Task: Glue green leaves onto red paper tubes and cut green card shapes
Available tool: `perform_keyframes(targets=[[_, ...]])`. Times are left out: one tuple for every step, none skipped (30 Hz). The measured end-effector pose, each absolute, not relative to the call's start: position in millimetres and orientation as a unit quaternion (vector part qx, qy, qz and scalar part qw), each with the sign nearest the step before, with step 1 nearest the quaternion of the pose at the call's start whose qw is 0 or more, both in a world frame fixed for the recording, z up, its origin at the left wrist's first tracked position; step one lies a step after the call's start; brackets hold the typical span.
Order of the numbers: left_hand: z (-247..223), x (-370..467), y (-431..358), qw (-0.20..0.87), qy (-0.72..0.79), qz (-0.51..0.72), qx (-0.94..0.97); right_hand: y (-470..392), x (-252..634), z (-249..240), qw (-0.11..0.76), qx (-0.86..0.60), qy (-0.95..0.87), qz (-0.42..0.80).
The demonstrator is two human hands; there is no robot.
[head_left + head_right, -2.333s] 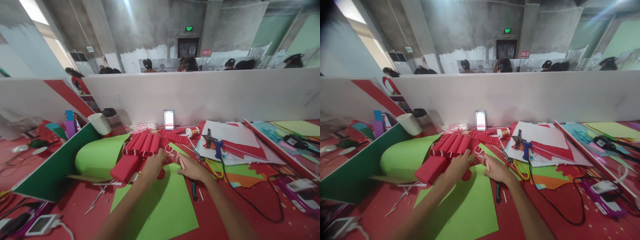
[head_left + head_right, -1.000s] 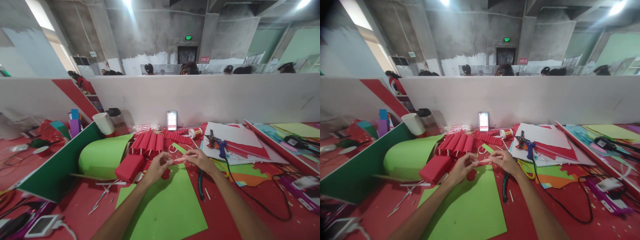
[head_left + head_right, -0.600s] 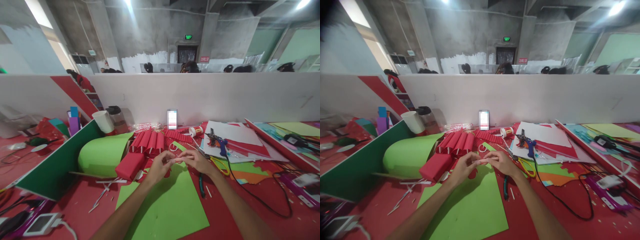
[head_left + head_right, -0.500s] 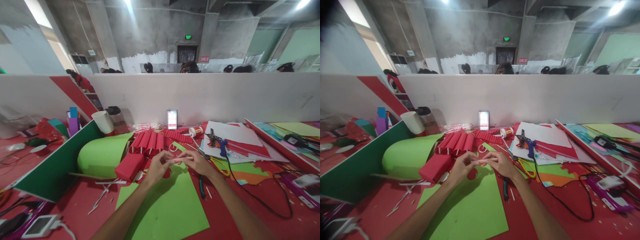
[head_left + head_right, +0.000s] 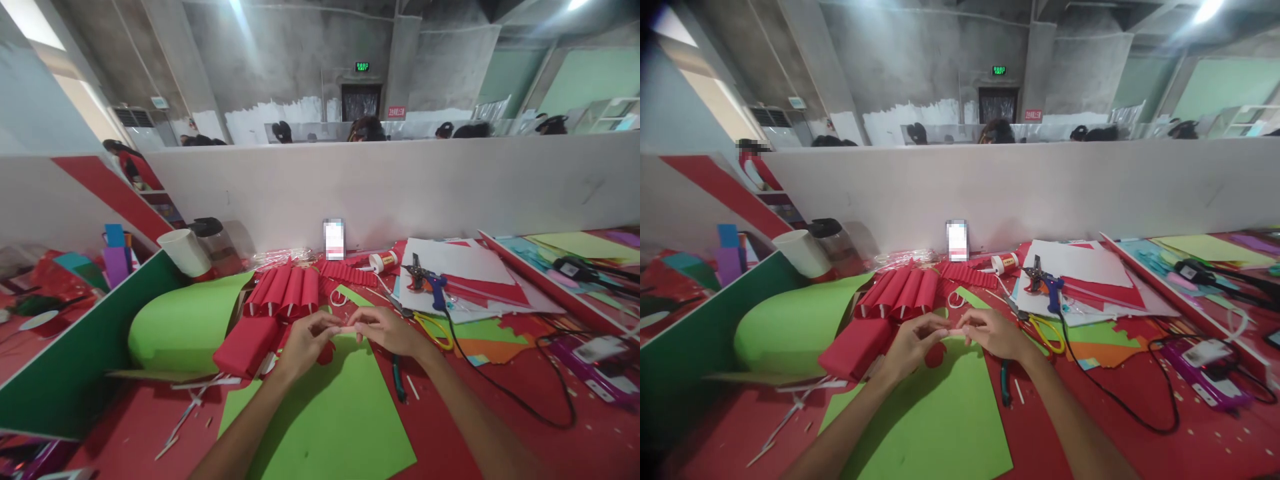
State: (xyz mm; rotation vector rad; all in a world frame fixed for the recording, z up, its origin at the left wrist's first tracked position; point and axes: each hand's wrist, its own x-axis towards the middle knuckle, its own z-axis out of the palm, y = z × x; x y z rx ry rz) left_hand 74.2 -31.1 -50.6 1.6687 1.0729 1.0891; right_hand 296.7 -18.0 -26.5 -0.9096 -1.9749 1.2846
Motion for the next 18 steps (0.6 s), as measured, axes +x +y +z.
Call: perform_keyframes(targets=[[-50, 73, -31, 0.411, 0.43, 0.429, 0.68, -18, 299, -25, 0.284, -0.342, -0.759, 0.476], [-50, 72, -31, 0.392, 0.433, 0.419, 0.695, -18, 302, -24, 0.267, -0.345, -0.773, 0.461], [-50, 71, -30, 0.369, 0.439, 0.408, 0.71, -19, 305, -23, 0.254, -0.355, -0.785, 0.44], [-51, 70, -30, 0.343, 0.446, 0.393, 0.727, -18, 307, -22, 0.245, -0.372, -0.797, 0.408], [-52, 69, -30, 0.316, 0.453, 0.374, 0.745, -18, 309, -22, 0.237, -0.399, -0.808, 0.361], [-54, 68, -30, 0.291, 0.461, 0.354, 0.76, -17, 311, -23, 0.234, -0.431, -0.817, 0.304], [-56, 68, -30, 0.268, 0.469, 0.334, 0.772, -15, 312, -24, 0.231, -0.461, -0.821, 0.245], [-59, 68, -30, 0.251, 0.475, 0.316, 0.782, -14, 313, -27, 0.228, -0.486, -0.821, 0.194], [-62, 67, -30, 0.24, 0.478, 0.3, 0.79, -12, 313, -29, 0.226, -0.504, -0.819, 0.156], [-65, 68, -30, 0.234, 0.48, 0.285, 0.796, -10, 314, -32, 0.224, -0.516, -0.817, 0.131], [-68, 68, -30, 0.23, 0.48, 0.272, 0.801, -8, 313, -35, 0.223, -0.523, -0.814, 0.117], [-70, 68, -30, 0.23, 0.481, 0.26, 0.805, -6, 313, -38, 0.222, -0.529, -0.811, 0.11], [-72, 68, -30, 0.23, 0.483, 0.252, 0.807, -5, 312, -40, 0.22, -0.534, -0.81, 0.102], [-73, 68, -29, 0.232, 0.485, 0.246, 0.806, -4, 310, -42, 0.217, -0.536, -0.81, 0.096], [-74, 69, -29, 0.234, 0.489, 0.242, 0.805, -4, 309, -43, 0.213, -0.533, -0.813, 0.094], [-74, 69, -29, 0.236, 0.492, 0.239, 0.803, -5, 307, -43, 0.21, -0.525, -0.819, 0.096], [-74, 69, -30, 0.238, 0.494, 0.236, 0.802, -6, 306, -43, 0.206, -0.514, -0.826, 0.102], [-74, 70, -30, 0.239, 0.495, 0.236, 0.801, -8, 304, -43, 0.202, -0.5, -0.835, 0.112]])
